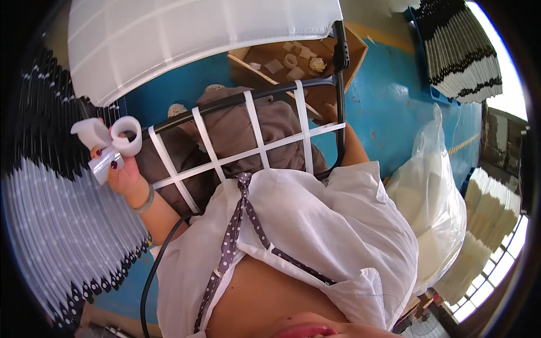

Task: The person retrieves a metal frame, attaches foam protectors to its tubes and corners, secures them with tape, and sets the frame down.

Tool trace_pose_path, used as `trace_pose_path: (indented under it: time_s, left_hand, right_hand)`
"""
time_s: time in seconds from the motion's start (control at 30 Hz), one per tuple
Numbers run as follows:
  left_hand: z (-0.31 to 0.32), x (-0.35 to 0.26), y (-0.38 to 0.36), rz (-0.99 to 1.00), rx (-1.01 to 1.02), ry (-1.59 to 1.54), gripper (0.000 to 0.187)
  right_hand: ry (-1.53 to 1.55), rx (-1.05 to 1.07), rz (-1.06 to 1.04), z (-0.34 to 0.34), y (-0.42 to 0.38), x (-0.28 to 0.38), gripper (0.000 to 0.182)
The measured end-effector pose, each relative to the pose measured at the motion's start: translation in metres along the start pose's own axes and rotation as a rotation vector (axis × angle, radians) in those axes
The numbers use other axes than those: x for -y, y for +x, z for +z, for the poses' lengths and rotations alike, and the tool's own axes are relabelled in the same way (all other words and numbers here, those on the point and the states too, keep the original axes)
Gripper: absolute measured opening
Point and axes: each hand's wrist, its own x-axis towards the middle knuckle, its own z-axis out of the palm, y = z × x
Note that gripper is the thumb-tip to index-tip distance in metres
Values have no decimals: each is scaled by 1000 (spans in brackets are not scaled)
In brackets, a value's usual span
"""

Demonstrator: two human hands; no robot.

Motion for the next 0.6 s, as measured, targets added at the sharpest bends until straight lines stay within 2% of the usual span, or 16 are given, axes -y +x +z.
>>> trace_pose_path:
  time_s: [0.1,0.17,0.2,0.23,0.27,0.3,0.33,0.4,0.43,0.5,0.53,0.57,0.6]
  left_hand:
    - [-2,0,5,7,44,33,52]
    - [1,0,5,-3,-8,32,54]
    - [-5,-1,9,-100,-182,-211,52]
    - [-13,-6,10,-172,-358,-277,46]
    - [-23,7,-2,-61,-94,-198,38]
    - [-17,6,-3,-41,-83,-137,36]
    - [-12,7,-1,-111,-277,-227,35]
    - [12,-1,3,-1,-28,-158,40]
    - [18,-4,7,15,8,-211,40]
    - [11,-2,5,-37,5,-281,43]
    - [15,-9,6,-19,16,-213,46]
    - [16,-9,6,16,30,-222,43]
    - [15,-11,6,16,45,-240,42]
  right_hand:
    - [204,77,50,0,-1,6,69]
    - [363,144,82,-1,3,5,65]
    - [447,197,91,0,7,6,63]
    - [535,281,95,0,9,6,61]
    - [619,368,111,-2,11,8,59]
    - [688,473,130,-6,11,13,57]
    - [742,569,156,-14,14,19,55]
    - [817,728,230,-31,34,21,53]
    - [848,795,279,-45,44,25,51]
    - [878,855,345,-73,65,33,50]
    - [903,861,357,-87,74,38,49]
    - [916,825,184,-111,-7,76,40]
    - [982,751,227,-113,45,69,38]
